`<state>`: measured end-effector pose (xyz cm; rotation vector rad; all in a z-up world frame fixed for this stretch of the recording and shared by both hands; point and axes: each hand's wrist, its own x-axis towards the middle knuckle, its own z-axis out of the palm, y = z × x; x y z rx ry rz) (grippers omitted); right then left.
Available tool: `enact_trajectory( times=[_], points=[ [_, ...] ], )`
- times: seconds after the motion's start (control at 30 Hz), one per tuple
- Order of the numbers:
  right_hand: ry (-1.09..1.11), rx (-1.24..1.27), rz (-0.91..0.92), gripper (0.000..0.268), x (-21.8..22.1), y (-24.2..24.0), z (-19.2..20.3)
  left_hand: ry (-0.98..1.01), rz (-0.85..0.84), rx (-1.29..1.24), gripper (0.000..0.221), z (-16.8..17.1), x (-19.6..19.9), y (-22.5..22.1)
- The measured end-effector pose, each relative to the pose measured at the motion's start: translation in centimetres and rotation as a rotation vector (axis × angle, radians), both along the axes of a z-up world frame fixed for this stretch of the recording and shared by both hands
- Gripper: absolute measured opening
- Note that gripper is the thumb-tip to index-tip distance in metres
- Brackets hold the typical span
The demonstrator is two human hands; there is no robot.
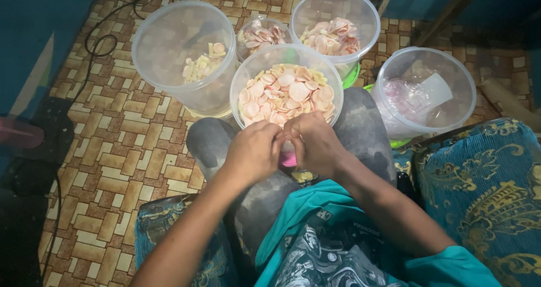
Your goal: Sorting and transferring crackers from large storage buckets into a smaller bowl for inspection or packaging
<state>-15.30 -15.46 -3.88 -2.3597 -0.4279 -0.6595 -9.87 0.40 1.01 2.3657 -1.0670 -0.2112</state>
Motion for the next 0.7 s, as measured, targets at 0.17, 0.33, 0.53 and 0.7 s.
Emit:
enact_trajectory(
  times=[0.17,0.33,0.53,0.7],
  points=[
    [0.024,0.020,0.042,0.009,0.0,-0.4,0.3,-0.092,-0.040,0.028,0.015,-0.5,0.0,0.4],
    [0.012,0.040,-0.015,0.012,0.2,-1.0,-1.7,-0.108,-0.057,0.045,0.017,0.4,-0.5,0.1],
    [0.024,0.112,0.057,0.014,0.5,-1.0,-1.4,-0.047,-0.021,0.073,0.020,1.0,-0.5,-0.1],
    [-0.107,0.141,0.033,0.013,0.4,-0.4,-1.6,-0.040,0.020,0.103,0.021,1.5,-0.7,-0.1]
  ],
)
